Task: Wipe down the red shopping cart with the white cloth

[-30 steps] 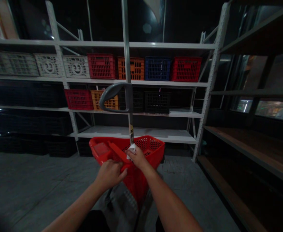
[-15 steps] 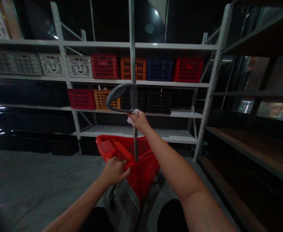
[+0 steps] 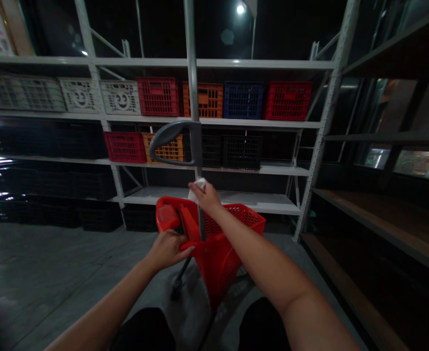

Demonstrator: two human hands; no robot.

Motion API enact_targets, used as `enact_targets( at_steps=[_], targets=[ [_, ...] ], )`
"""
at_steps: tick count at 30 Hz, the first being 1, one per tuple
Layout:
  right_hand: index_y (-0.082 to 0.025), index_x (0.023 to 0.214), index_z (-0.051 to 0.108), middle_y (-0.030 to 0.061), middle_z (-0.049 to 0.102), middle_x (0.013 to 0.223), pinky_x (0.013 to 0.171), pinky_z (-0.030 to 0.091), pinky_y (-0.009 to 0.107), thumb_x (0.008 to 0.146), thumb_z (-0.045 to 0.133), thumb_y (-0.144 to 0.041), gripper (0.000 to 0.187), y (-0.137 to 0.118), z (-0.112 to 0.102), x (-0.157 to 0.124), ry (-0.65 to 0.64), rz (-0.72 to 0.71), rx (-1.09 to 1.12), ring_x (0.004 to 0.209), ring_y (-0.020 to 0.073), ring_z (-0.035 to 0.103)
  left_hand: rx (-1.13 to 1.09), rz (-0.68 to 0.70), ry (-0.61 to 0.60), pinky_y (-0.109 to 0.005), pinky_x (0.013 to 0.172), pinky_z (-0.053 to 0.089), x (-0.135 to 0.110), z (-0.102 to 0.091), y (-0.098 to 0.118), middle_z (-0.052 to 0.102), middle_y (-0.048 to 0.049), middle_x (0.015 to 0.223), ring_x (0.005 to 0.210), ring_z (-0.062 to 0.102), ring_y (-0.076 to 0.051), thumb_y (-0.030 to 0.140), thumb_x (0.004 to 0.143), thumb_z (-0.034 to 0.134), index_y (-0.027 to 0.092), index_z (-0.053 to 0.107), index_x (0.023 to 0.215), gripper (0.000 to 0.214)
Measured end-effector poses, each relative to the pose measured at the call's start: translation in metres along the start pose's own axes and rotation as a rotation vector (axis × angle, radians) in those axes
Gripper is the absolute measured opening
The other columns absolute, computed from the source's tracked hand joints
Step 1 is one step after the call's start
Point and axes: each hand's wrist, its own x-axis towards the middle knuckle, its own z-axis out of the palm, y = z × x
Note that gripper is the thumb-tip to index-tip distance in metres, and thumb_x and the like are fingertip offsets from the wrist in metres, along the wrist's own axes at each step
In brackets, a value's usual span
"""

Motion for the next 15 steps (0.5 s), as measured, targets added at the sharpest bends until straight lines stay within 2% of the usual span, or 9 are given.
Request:
enact_targets(
  at_steps=[2, 4, 6, 8, 10, 11, 13, 15],
  targets=[
    [-0.018, 0.070, 0.046, -0.0053, 0.047, 0.058, 0.051, 0.035, 0.019, 0.082, 0.043, -0.055, 0.039, -0.012, -0.001, 0.025, 0.045, -0.016, 0.002, 0.052, 0.0076, 0.044, -0.025, 0.014, -0.016, -0.029, 0.064, 0.040, 0.003, 0.001, -0.004, 0.063, -0.0053, 0.058, 0.058, 0.058, -0.015, 0.052, 0.085, 0.034, 0.016, 0.060, 0.062, 0.050],
    [-0.017, 0.074, 0.048, -0.0045, 0.049, 0.061, 0.052, 0.036, 0.019, 0.085, 0.039, -0.053, 0.038, -0.010, 0.001, 0.029, 0.058, -0.008, -0.024, 0.055, 0.0078, 0.046, -0.050, 0.022, -0.033, -0.029, 0.069, 0.041, 0.007, 0.002, -0.009, 0.064, -0.0053, 0.059, 0.061, 0.058, -0.016, 0.055, 0.084, 0.035, 0.017, 0.061, 0.063, 0.051],
    [-0.017, 0.080, 0.049, -0.0030, 0.052, 0.065, 0.054, 0.037, 0.020, 0.086, 0.039, -0.051, 0.037, 0.006, 0.008, 0.012, 0.069, 0.009, -0.065, 0.058, 0.0091, 0.049, -0.073, 0.034, -0.045, -0.031, 0.080, 0.040, 0.011, 0.003, -0.015, 0.064, -0.0047, 0.060, 0.065, 0.058, -0.016, 0.058, 0.082, 0.037, 0.017, 0.062, 0.065, 0.051],
    [-0.016, 0.083, 0.050, -0.0011, 0.055, 0.068, 0.060, 0.041, 0.023, 0.085, 0.043, -0.048, 0.033, 0.030, 0.016, -0.022, 0.066, 0.036, -0.107, 0.061, 0.0117, 0.052, -0.108, 0.050, -0.053, -0.034, 0.090, 0.036, 0.014, 0.004, -0.023, 0.064, -0.0032, 0.060, 0.065, 0.058, -0.016, 0.063, 0.077, 0.042, 0.018, 0.063, 0.066, 0.051],
    [-0.016, 0.085, 0.052, 0.0017, 0.060, 0.072, 0.076, 0.043, 0.032, 0.084, 0.049, -0.043, 0.027, 0.056, 0.022, -0.060, 0.008, 0.057, -0.234, 0.069, 0.0156, 0.056, -0.144, 0.062, -0.064, -0.036, 0.095, 0.032, 0.016, 0.004, -0.032, 0.064, -0.0019, 0.061, 0.066, 0.058, -0.015, 0.066, 0.072, 0.046, 0.019, 0.064, 0.068, 0.051],
    [-0.016, 0.088, 0.054, 0.0032, 0.062, 0.076, 0.087, 0.038, 0.038, 0.085, 0.050, -0.039, 0.024, 0.068, 0.023, -0.078, -0.046, 0.055, -0.358, 0.076, 0.0172, 0.058, -0.157, 0.068, -0.070, -0.037, 0.097, 0.030, 0.016, 0.004, -0.036, 0.065, -0.0018, 0.064, 0.069, 0.058, -0.016, 0.067, 0.071, 0.047, 0.019, 0.065, 0.069, 0.051],
    [-0.017, 0.099, 0.056, 0.0058, 0.065, 0.090, 0.103, 0.018, 0.049, 0.086, 0.049, -0.031, 0.020, 0.086, 0.016, -0.106, -0.165, 0.016, -0.611, 0.091, 0.0189, 0.058, -0.162, 0.080, -0.079, -0.039, 0.100, 0.026, 0.016, 0.001, -0.044, 0.066, -0.0028, 0.073, 0.082, 0.058, -0.017, 0.065, 0.073, 0.045, 0.020, 0.066, 0.073, 0.050],
    [-0.021, 0.111, 0.054, 0.0062, 0.064, 0.106, 0.106, 0.000, 0.053, 0.088, 0.045, -0.023, 0.026, 0.100, -0.006, -0.122, -0.260, -0.040, -0.792, 0.106, 0.0187, 0.053, -0.133, 0.067, -0.072, -0.042, 0.101, 0.022, 0.015, -0.003, -0.047, 0.067, -0.0039, 0.083, 0.095, 0.055, -0.019, 0.061, 0.079, 0.040, 0.021, 0.066, 0.076, 0.048]
  ],
)
